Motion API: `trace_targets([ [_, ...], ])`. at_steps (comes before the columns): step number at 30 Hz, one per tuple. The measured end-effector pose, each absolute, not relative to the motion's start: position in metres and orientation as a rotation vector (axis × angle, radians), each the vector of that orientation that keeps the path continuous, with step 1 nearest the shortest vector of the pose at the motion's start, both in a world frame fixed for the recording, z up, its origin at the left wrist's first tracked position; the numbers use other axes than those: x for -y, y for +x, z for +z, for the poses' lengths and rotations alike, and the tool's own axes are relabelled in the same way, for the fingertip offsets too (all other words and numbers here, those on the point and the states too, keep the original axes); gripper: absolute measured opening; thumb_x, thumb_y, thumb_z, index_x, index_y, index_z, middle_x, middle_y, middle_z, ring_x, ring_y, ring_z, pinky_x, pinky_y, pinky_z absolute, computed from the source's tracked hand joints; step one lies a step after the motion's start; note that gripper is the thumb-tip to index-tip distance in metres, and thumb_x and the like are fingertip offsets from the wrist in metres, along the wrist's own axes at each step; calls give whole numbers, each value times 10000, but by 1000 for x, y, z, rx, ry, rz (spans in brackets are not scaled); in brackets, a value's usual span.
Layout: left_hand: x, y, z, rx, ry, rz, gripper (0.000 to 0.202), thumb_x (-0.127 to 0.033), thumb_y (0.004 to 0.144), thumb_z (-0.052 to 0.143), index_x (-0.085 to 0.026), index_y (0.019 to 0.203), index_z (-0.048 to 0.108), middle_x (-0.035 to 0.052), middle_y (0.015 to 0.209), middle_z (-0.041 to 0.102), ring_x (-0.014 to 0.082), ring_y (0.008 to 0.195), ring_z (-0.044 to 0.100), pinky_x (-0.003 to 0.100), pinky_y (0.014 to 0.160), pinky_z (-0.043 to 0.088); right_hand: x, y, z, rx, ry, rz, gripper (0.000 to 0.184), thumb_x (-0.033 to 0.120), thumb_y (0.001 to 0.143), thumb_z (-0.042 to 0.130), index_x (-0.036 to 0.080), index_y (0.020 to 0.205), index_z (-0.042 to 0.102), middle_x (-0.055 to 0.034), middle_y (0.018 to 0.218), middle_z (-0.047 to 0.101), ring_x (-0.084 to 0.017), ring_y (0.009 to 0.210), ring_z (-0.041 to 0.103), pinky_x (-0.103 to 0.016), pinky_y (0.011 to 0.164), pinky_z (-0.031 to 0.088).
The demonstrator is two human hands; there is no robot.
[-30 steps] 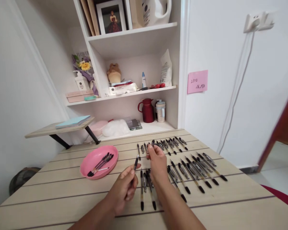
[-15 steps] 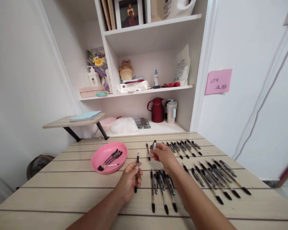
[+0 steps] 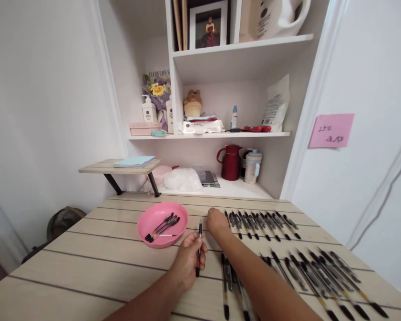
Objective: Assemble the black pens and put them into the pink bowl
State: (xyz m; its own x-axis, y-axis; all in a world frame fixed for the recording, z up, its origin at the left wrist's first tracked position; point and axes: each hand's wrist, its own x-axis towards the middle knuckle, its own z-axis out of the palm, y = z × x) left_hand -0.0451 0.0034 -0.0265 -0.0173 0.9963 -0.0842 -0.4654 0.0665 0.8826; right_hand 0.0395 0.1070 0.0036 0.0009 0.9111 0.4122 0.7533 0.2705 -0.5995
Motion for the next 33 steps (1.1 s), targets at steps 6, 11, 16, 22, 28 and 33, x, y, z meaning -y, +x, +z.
trace_targets([
  [6,-3,-46,-25,-912,762,1354,361,-432,653,602,-187,878,461,-56,596,499,20,352,367,155,354,225,-118,54,17,1833,-1604,370,62,155,632,563,100,642,591,-165,755,647,-230,806,607,-306,684,400],
  [11,-4,-46,-26,-942,791,1340,327,-457,694,559,-191,836,434,-64,594,488,3,313,318,149,327,169,-103,74,21,1775,-1570,627,255,317,744,434,155,592,559,-76,644,637,-145,586,581,-238,529,394],
  [16,-4,-44,-27,-950,876,1328,321,-454,696,563,-188,803,419,-66,587,490,4,301,332,145,307,175,-64,71,15,1568,-1392,1052,371,495,747,401,164,684,556,-39,698,634,-102,535,543,-201,442,355],
  [22,0,-39,-25,-988,960,1333,334,-454,691,568,-186,826,422,-72,580,496,2,286,334,137,295,196,-49,63,20,1274,-1231,1314,343,499,609,596,171,596,495,26,534,526,-89,509,472,-198,458,315],
  [28,0,-39,-26,-1019,1008,1289,316,-457,718,536,-182,834,432,-72,558,498,9,276,343,137,279,186,-50,63,18,1271,-1121,1296,308,447,571,640,162,555,526,27,508,516,-85,491,433,-224,497,339],
  [33,-2,-40,-28,-966,1002,1281,331,-481,740,501,-171,848,463,-65,542,499,14,281,355,137,282,189,-48,68,17,1201,-1054,1481,324,490,621,607,173,668,556,12,626,586,-103,578,511,-234,550,385],
])
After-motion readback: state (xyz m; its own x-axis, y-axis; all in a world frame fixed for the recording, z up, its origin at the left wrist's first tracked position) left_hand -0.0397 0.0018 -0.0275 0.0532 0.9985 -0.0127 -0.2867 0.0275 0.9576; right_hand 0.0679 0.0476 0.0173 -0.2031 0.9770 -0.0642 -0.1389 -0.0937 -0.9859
